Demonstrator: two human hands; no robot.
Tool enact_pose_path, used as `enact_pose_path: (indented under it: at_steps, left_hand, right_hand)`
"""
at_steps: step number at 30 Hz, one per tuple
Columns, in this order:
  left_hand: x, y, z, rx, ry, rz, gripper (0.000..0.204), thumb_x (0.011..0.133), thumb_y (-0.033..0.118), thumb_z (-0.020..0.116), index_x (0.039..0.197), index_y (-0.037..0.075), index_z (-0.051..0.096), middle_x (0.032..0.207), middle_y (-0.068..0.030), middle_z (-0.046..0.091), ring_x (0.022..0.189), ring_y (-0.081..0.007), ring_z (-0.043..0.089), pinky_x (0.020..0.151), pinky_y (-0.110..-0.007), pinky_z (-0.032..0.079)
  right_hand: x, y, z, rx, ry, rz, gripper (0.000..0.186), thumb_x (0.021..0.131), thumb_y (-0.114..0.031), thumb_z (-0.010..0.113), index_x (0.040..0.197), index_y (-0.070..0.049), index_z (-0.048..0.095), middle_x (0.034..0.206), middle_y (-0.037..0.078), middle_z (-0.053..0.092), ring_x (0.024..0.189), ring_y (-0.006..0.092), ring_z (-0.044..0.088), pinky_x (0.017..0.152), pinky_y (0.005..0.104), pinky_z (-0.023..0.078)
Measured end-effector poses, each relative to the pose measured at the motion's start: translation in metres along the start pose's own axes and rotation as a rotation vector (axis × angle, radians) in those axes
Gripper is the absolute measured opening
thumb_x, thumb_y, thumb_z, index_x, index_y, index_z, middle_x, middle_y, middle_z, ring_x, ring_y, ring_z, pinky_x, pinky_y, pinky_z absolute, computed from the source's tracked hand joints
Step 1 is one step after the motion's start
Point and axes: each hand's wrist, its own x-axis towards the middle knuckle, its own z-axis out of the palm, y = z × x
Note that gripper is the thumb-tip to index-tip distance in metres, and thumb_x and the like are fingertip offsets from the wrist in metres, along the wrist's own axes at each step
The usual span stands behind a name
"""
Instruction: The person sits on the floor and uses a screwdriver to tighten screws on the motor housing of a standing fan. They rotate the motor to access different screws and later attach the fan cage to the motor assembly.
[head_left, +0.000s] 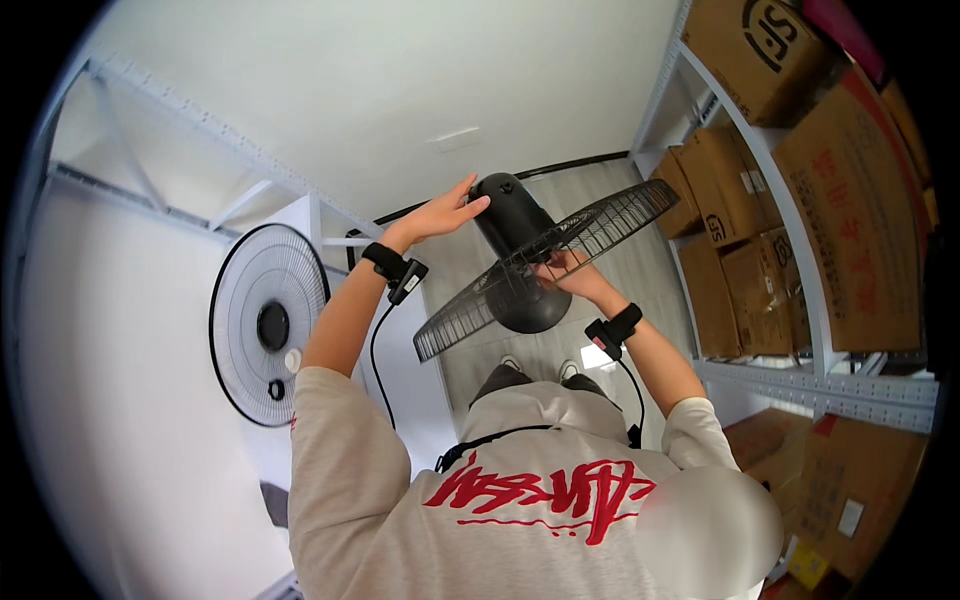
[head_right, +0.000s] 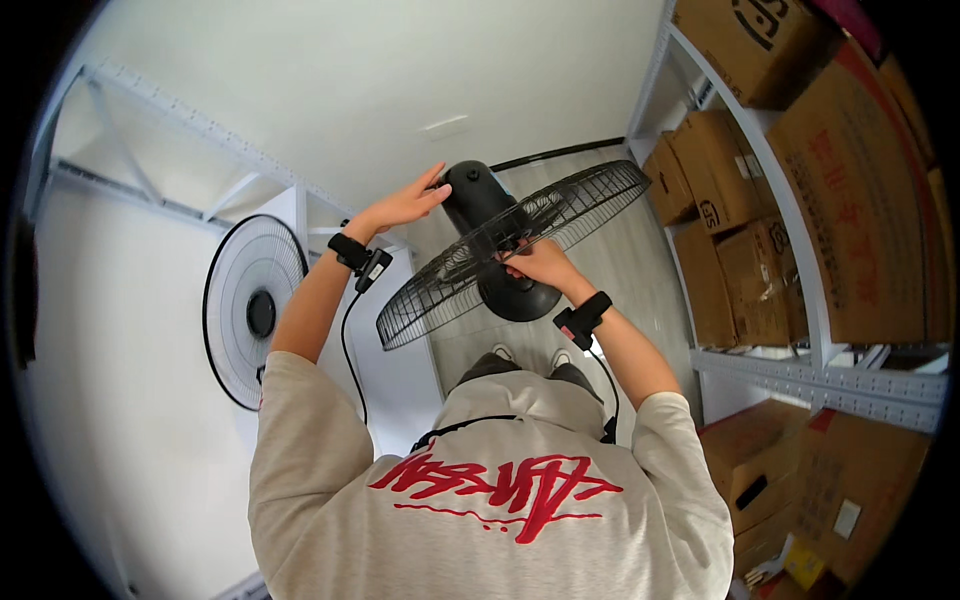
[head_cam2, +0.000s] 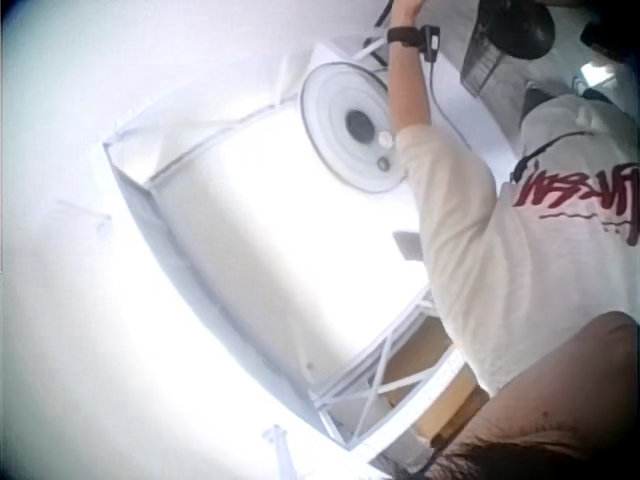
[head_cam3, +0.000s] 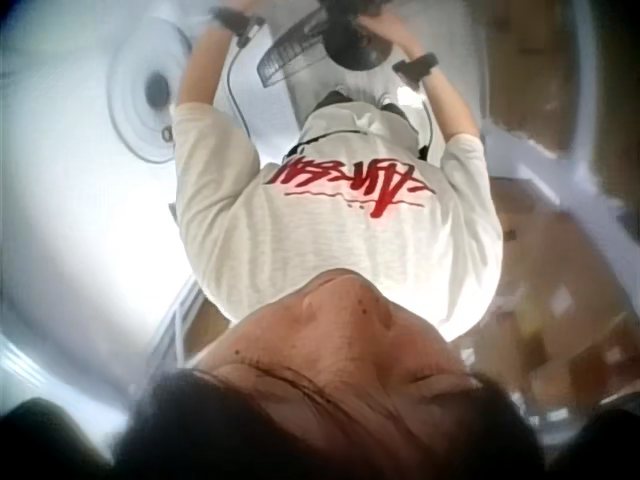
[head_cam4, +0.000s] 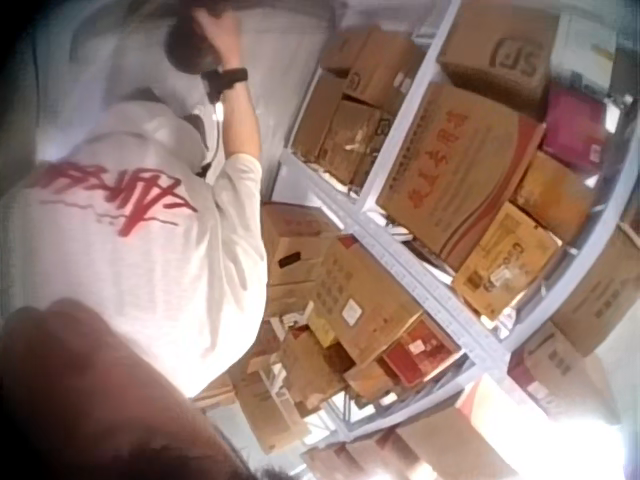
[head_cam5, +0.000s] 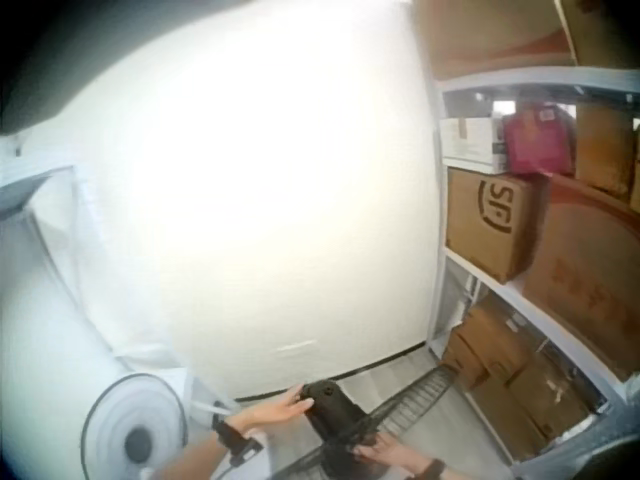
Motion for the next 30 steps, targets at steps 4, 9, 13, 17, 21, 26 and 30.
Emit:
enact_pose_path:
  at_steps: [4,9,13,17,21,26,30]
  left_hand:
    - [-0.052,-0.004,-0.008,-0.03,0.064,-0.026,0.075,0.105,0.051,0.049,0.161,0.009,0.022,0.153,-0.0174,0.046,0.136,-0.0261,0.049,0.105,-0.038,0.047]
    - [-0.139,-0.017,0.003,-0.175,0.348,-0.056,0.062,0.107,0.041,0.051,0.155,0.007,0.034,0.134,-0.0138,0.062,0.121,-0.0204,0.06,0.098,-0.034,0.051]
    - [-0.198,-0.047,0.029,-0.205,0.659,-0.081,0.055,0.107,0.037,0.052,0.151,0.006,0.042,0.126,-0.012,0.066,0.112,-0.0187,0.063,0.091,-0.033,0.053]
    - [-0.254,-0.053,0.07,0.013,0.866,-0.107,0.05,0.103,0.032,0.059,0.143,0.004,0.05,0.112,-0.0113,0.07,0.1,-0.0164,0.067,0.085,-0.03,0.052]
    - [-0.3,-0.092,0.07,0.166,1.019,-0.219,0.043,0.098,0.031,0.066,0.132,0.005,0.06,0.099,-0.0119,0.073,0.088,-0.0187,0.07,0.079,-0.031,0.054]
    - [-0.364,-0.148,0.033,0.346,1.102,-0.597,0.043,0.089,0.035,0.071,0.12,0.005,0.064,0.103,-0.017,0.074,0.095,-0.0347,0.071,0.081,-0.043,0.056]
    - [-0.418,-0.22,-0.004,0.437,0.995,-0.81,0.05,0.082,0.031,0.072,0.125,0.007,0.063,0.11,-0.0208,0.071,0.104,-0.0386,0.068,0.09,-0.046,0.055]
  right_hand:
    - [-0.008,0.002,0.003,-0.458,0.095,-0.208,0.054,0.084,-0.049,0.077,0.104,0.0,0.069,0.075,0.016,0.071,0.074,0.0312,0.071,0.065,0.0401,0.054]
    - [-0.052,-0.05,-0.002,-0.915,0.263,-0.407,0.058,0.086,-0.049,0.075,0.116,0.0,0.066,0.081,0.018,0.071,0.078,0.0391,0.069,0.066,0.0467,0.054]
    - [-0.072,-0.078,0.013,-0.73,0.168,-0.506,0.03,0.091,-0.029,0.071,0.106,-0.003,0.071,0.078,0.014,0.071,0.071,0.0314,0.069,0.063,0.0406,0.054]
    - [-0.101,-0.085,0.039,-0.451,-0.154,-0.727,0.017,0.09,-0.018,0.07,0.1,-0.004,0.073,0.074,0.012,0.069,0.066,0.0277,0.068,0.062,0.0372,0.053]
    - [-0.097,-0.074,0.08,-0.546,-0.47,-0.973,0.011,0.086,-0.013,0.07,0.093,-0.005,0.071,0.071,0.012,0.067,0.065,0.0289,0.066,0.061,0.0384,0.053]
    - [-0.104,-0.062,0.124,-0.659,-0.717,-0.947,0.01,0.086,-0.016,0.069,0.091,-0.007,0.07,0.071,0.013,0.066,0.068,0.0325,0.066,0.063,0.0421,0.053]
    - [-0.104,-0.056,0.152,-0.751,-0.739,-0.895,0.013,0.085,-0.016,0.068,0.095,-0.009,0.072,0.074,0.013,0.068,0.073,0.0325,0.068,0.065,0.0425,0.054]
